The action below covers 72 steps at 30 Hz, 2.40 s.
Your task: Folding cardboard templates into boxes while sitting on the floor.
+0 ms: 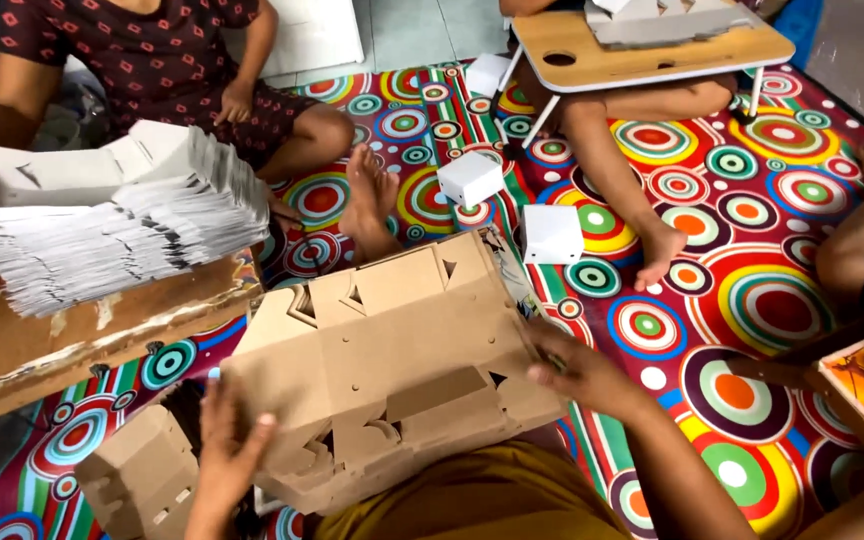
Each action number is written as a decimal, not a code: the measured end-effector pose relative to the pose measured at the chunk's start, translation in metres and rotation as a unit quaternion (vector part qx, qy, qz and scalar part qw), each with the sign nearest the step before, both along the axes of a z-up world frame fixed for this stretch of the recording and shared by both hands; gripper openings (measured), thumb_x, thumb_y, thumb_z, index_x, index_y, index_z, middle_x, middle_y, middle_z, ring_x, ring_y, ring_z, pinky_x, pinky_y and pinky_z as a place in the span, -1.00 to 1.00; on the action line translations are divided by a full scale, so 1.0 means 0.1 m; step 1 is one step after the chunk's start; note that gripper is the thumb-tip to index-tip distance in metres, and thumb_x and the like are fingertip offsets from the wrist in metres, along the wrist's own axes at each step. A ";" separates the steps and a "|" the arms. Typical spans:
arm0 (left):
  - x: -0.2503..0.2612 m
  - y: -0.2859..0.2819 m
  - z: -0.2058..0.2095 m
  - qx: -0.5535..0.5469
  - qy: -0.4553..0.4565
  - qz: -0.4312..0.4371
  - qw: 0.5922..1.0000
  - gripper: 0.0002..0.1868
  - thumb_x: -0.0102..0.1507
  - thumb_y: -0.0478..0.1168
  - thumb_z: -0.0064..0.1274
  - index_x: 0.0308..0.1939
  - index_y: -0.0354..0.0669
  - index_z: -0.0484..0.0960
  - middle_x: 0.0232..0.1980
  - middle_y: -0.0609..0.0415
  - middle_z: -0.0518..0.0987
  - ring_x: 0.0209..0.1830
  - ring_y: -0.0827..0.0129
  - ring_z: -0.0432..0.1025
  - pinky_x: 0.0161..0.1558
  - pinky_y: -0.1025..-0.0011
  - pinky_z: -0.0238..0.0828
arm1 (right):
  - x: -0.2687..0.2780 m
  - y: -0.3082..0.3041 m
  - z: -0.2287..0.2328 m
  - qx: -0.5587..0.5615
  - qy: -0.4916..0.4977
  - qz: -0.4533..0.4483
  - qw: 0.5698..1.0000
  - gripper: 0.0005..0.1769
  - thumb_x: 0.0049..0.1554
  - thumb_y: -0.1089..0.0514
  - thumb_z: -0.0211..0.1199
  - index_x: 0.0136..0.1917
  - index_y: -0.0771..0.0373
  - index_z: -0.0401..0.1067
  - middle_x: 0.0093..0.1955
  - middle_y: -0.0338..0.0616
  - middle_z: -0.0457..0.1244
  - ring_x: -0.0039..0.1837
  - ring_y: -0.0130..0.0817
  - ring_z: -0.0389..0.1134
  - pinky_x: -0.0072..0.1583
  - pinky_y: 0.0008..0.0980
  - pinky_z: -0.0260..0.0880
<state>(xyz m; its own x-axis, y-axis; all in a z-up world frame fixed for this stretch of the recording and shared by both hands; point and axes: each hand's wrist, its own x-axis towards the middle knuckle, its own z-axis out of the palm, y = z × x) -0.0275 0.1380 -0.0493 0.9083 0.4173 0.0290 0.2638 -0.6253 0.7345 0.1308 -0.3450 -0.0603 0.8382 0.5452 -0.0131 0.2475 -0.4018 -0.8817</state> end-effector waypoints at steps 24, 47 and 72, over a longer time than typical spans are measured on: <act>0.10 0.12 -0.47 -0.030 -0.111 0.065 0.991 -0.14 0.23 0.07 0.06 0.56 -0.12 0.17 0.61 -0.13 0.18 0.62 0.08 0.03 0.54 0.17 -0.10 | 0.21 0.58 -0.59 -0.145 -0.249 -0.169 0.943 -0.30 0.05 -0.04 0.30 0.44 0.17 0.35 0.37 0.08 0.26 0.37 0.12 0.25 0.29 -0.01 0.34; 0.20 0.09 -0.65 0.068 -0.030 0.089 0.993 -0.19 0.19 0.24 0.03 0.50 0.19 0.33 0.68 0.08 0.07 0.68 0.03 -0.17 0.57 0.10 -0.22 | 0.23 0.56 -0.75 0.051 -0.085 -0.234 0.967 -0.44 0.08 0.01 0.37 0.36 0.06 0.48 0.32 -0.14 0.31 0.42 -0.25 0.28 0.45 -0.35 0.20; 0.14 -0.02 -0.57 0.100 -0.034 0.110 0.988 -0.21 0.18 0.21 0.00 0.49 0.20 0.35 0.68 0.06 0.09 0.66 0.03 -0.10 0.52 0.07 -0.15 | 0.22 0.56 -0.79 0.164 -0.045 -0.210 0.963 -0.49 0.11 0.12 0.38 0.35 0.11 0.48 0.31 -0.10 0.28 0.42 -0.28 0.30 0.46 -0.37 0.23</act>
<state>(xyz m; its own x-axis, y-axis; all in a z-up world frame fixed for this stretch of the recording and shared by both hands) -0.0131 0.1362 -0.1060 0.7900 0.5835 0.1884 0.3634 -0.6930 0.6227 0.1528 -0.2886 -0.1398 0.9753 0.1202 0.1852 0.2054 -0.1863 -0.9608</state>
